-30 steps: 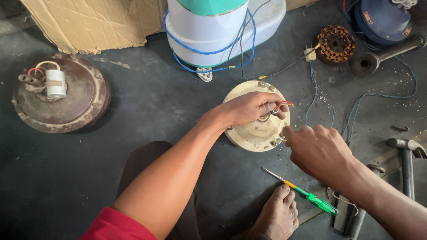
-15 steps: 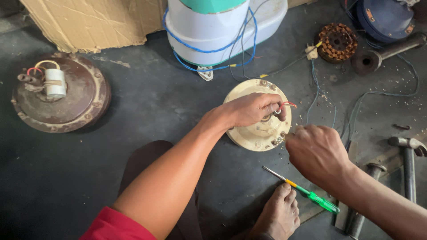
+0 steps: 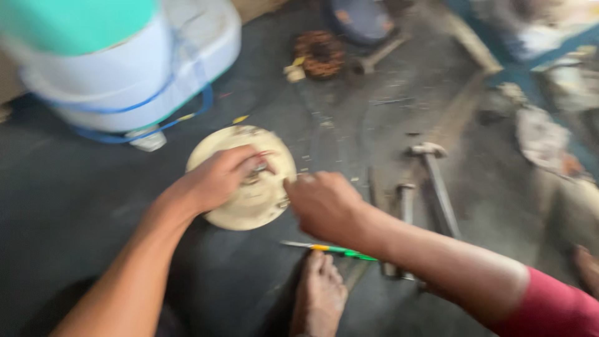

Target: The person sits on the floor of a repair workshop and repairs a ceiling fan motor. They hold the fan housing, unscrew and remove its cover by hand, then use a screwdriver to loosen screws and rewire a capacitor component mounted on the motor, working on the wiring connections throughout.

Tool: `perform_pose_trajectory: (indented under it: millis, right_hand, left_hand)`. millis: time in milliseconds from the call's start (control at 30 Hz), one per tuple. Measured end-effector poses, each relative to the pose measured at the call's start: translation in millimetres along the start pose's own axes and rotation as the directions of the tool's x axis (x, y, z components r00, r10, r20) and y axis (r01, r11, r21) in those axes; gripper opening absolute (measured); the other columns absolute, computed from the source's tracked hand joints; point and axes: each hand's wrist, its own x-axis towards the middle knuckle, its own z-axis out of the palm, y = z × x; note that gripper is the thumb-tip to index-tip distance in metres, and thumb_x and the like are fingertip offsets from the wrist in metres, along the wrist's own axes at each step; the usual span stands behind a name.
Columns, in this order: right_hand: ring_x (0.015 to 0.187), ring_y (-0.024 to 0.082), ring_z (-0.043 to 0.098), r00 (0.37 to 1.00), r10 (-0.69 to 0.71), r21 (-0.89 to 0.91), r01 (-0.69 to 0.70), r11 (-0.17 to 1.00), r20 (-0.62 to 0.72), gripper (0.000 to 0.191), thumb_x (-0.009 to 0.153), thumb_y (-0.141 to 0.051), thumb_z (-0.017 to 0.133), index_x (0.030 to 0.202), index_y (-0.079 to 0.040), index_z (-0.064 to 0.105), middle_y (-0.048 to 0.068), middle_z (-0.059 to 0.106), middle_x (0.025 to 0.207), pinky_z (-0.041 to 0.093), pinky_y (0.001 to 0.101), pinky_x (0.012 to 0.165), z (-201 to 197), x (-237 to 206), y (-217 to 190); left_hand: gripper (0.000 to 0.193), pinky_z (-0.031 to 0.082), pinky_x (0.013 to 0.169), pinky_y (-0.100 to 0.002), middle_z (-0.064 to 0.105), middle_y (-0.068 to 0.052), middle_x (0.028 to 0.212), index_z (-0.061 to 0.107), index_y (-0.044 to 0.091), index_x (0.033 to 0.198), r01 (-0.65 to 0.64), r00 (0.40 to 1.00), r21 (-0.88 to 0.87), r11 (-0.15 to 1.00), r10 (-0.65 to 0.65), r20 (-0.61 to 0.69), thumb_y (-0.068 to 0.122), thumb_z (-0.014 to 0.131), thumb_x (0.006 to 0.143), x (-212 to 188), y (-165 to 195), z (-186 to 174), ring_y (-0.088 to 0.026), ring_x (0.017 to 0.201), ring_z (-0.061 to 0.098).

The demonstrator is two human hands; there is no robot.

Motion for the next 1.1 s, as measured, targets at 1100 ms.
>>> perform_pose_trajectory:
  millis: [1100]
  right_hand:
    - [0.076, 0.026, 0.067, 0.921, -0.337, -0.408, 0.388, 0.827, 0.194, 0.015, 0.086, -0.016, 0.066, 0.081, -0.002, 0.067, 0.01, 0.064, 0.08, 0.053, 0.0401, 0.059, -19, -7, 7]
  left_hand:
    - [0.026, 0.055, 0.074, -0.028, 0.073, -0.008, 0.081, 0.066, -0.002, 0.092, -0.007, 0.985, -0.043, 0.999, 0.0, -0.17, -0.012, 0.042, 0.087, -8, 36, 4, -0.012, 0.076, 0.067]
